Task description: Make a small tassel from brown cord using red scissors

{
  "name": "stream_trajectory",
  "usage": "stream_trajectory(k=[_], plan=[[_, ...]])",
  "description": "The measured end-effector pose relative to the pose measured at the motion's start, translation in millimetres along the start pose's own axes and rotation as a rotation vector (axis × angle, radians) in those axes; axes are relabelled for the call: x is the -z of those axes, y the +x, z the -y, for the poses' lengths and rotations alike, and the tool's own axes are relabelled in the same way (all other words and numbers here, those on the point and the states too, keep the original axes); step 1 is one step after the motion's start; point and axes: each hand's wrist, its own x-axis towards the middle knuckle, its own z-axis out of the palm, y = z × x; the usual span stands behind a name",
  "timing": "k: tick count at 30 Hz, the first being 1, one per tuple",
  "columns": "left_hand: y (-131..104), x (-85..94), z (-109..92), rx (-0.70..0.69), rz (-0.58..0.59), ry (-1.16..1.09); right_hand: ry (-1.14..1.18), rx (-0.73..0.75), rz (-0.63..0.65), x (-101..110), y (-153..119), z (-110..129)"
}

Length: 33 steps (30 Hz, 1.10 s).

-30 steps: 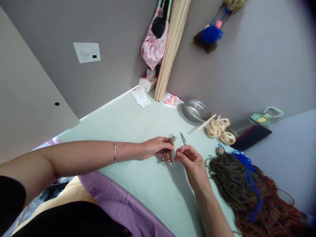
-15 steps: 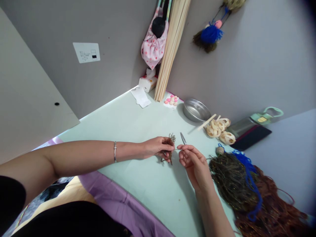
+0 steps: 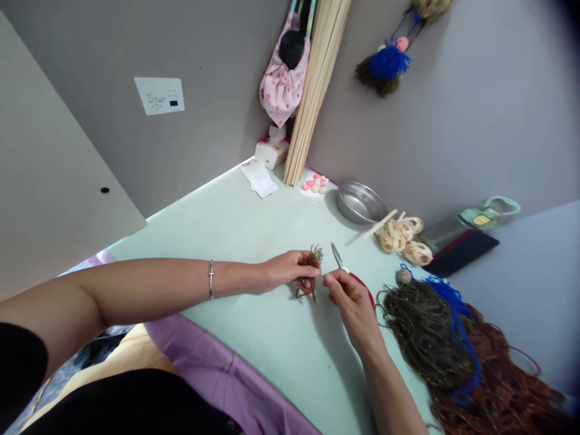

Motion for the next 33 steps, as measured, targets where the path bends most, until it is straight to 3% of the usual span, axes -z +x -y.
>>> stream_trajectory(k=[13, 26, 33], plan=[[-1.2, -0.5, 0.0, 0.047, 0.041, -0.012, 0.138, -0.028, -0.055, -3.1, -1.9, 11.9], [1.9, 1.5, 4.1, 0.082, 0.029, 0.012, 0.240, -0.088, 0.071, -5.3, -2.6, 10.0], [1.8, 2.0, 0.6, 0.068, 0.021, -0.041, 0.241, -0.069, 0.028, -6.6, -2.7, 11.4]])
